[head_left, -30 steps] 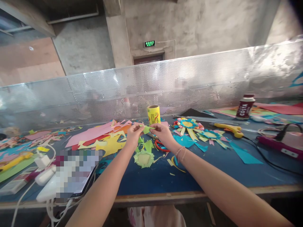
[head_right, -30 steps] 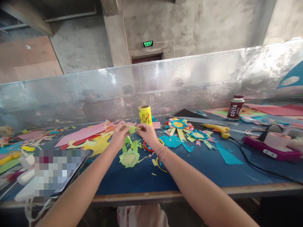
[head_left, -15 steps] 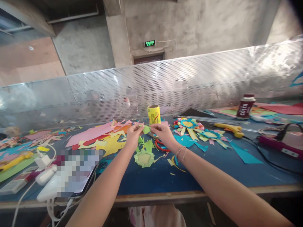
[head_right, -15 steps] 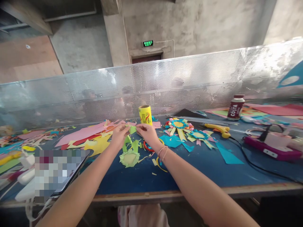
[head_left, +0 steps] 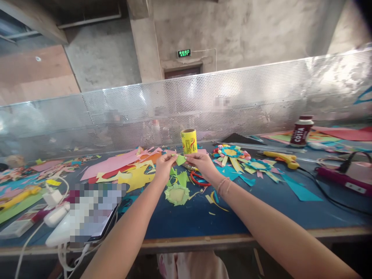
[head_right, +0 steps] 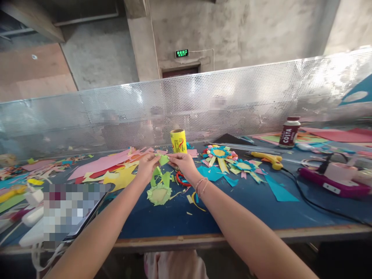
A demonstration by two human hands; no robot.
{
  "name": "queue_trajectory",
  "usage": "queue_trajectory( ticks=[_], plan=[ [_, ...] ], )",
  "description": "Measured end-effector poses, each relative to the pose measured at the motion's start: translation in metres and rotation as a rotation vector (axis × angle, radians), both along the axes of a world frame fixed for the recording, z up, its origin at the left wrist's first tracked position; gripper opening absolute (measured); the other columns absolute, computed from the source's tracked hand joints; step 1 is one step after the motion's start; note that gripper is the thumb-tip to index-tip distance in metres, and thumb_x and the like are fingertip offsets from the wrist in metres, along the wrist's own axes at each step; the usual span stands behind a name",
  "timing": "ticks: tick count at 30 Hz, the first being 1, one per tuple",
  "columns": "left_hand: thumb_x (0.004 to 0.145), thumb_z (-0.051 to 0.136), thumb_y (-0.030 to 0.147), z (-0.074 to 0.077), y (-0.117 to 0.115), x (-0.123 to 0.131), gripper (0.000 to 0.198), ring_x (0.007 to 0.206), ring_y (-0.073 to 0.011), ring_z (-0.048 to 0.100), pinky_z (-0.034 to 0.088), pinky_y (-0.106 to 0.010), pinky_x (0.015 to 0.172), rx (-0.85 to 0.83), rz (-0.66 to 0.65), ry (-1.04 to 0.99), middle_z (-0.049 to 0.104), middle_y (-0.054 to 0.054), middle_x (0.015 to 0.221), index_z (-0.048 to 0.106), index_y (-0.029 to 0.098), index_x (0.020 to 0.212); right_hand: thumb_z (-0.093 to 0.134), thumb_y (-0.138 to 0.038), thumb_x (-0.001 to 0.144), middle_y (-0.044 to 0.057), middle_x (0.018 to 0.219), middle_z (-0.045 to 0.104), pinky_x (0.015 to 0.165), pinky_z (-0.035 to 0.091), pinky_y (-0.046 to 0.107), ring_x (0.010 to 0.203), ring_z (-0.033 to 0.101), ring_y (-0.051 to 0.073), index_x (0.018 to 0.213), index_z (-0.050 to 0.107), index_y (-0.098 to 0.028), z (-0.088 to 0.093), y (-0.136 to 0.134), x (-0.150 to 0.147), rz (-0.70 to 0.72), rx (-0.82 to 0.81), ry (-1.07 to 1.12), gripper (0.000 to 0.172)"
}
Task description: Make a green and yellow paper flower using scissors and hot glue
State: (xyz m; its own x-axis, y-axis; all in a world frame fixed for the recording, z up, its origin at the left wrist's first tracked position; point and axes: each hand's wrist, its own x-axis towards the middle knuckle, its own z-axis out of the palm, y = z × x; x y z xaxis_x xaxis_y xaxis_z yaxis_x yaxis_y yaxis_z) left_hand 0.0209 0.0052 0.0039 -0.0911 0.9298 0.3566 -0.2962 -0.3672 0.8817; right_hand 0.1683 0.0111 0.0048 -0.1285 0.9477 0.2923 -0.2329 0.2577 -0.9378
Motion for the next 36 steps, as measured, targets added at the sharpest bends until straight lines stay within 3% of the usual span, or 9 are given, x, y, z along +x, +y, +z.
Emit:
queue_trajectory(
  ticks=[9,17,27,36],
  plan=[
    [0.057,0.073,0.033,0.0033,-0.0045,0.0014,0.023,0.062,-0.0158,0.061,0.048,-0.028,0.063,-0.015,-0.023,-0.054,0.065,-0.004,0.064,0.065,0.013,0.067,0.074,-0.026,0.059,0.002,0.059,0.065,0.06,0.05,0.021,0.057,0.06,0.01,0.065,0.067,-0.014,0.0007,0.0002,0.0011,0.012,-0.036,-0.009,0.015],
    [0.058,0.072,0.034,0.0004,-0.0013,0.0016,0.022,0.064,-0.0174,0.063,0.049,-0.031,0.067,-0.002,-0.054,-0.073,0.066,-0.005,0.068,0.064,0.014,0.065,0.069,-0.025,0.062,0.0,0.065,0.065,0.066,0.05,0.024,0.059,0.058,0.009,0.071,0.068,-0.016,-0.0006,0.003,-0.0005,-0.057,0.086,-0.052,0.013],
    [0.061,0.07,0.037,-0.0014,0.0003,-0.0006,0.024,0.071,-0.0193,0.064,0.049,-0.031,0.068,0.021,-0.049,-0.023,0.067,-0.007,0.071,0.063,0.014,0.066,0.068,-0.027,0.061,0.0,0.068,0.065,0.067,0.049,0.026,0.062,0.058,0.01,0.072,0.067,-0.016,0.0013,0.0002,-0.0018,-0.036,0.09,-0.066,0.016],
    [0.061,0.07,0.037,0.0015,-0.0022,0.0018,0.025,0.062,-0.0156,0.061,0.049,-0.029,0.065,0.035,-0.052,-0.026,0.064,-0.004,0.066,0.063,0.014,0.069,0.066,-0.031,0.063,0.0,0.062,0.063,0.063,0.047,0.025,0.059,0.056,0.01,0.07,0.067,-0.015,0.001,0.0007,-0.002,-0.067,0.115,-0.128,0.017]
  ],
)
